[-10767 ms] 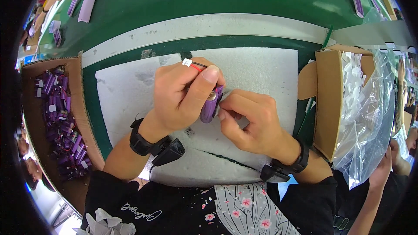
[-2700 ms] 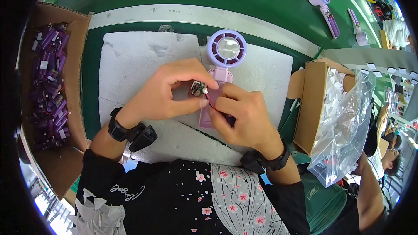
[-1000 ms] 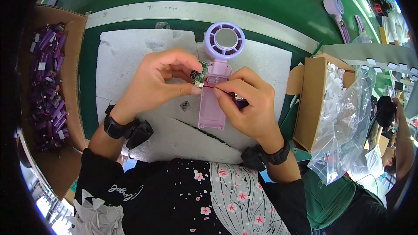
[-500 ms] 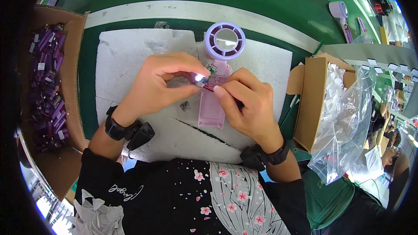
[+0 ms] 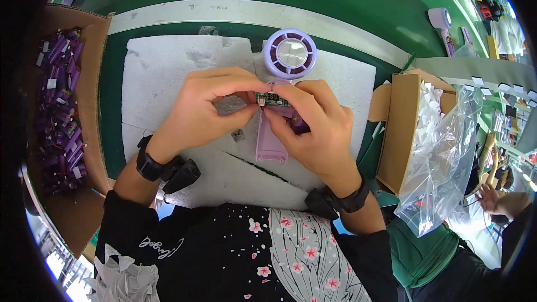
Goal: The person retrieves a battery from a box and connects its wires to a circuit board inside a handheld fan housing. They press a button to test the light, tuck the battery and wires into the compartment, and then set the assembled unit aside.
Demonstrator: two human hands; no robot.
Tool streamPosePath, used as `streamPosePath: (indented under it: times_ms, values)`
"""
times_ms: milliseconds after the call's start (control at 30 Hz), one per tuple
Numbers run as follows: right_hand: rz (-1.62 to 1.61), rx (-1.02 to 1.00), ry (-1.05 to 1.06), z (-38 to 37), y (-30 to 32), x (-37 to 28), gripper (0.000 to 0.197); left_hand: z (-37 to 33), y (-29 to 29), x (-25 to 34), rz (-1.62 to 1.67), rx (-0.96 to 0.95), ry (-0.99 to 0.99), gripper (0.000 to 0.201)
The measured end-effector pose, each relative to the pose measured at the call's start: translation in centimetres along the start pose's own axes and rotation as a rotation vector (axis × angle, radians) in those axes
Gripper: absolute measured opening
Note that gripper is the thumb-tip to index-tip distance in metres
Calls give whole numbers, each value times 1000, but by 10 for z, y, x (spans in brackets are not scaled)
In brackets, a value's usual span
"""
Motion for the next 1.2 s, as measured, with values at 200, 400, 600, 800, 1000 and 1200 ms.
streamPosePath:
  times_ms: [200, 400, 600, 800, 1000, 1200]
  values:
    - [21, 28, -3, -1, 2, 2, 36, 1, 2, 3, -107, 32, -63, 31]
    - [21, 14, -31, 0, -1, 3, 35, 2, 1, 3, -103, 53, -24, 26]
    - [-8, 26, -68, 0, -2, 4, 31, 4, 0, -2, -95, 48, -35, 27]
    - [-131, 9, -191, 4, 0, 15, 24, 3, -10, -3, 77, 70, 6, 35]
    - [-125, 13, -216, 2, 1, 10, 16, 5, -17, 0, -50, 92, 2, 38]
    - [-78, -1, -235, 3, 3, 8, 14, 5, -17, 0, -81, 84, 6, 39]
Point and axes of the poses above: each hand's wrist, its own z-axis away from the middle knuckle, its own y-axis out of the back of the hand, x = y × z, the point moved 8 cm from there along -z, towards the middle knuckle, and after that the axes turned 1 degree about y, right-handed, at the moved point
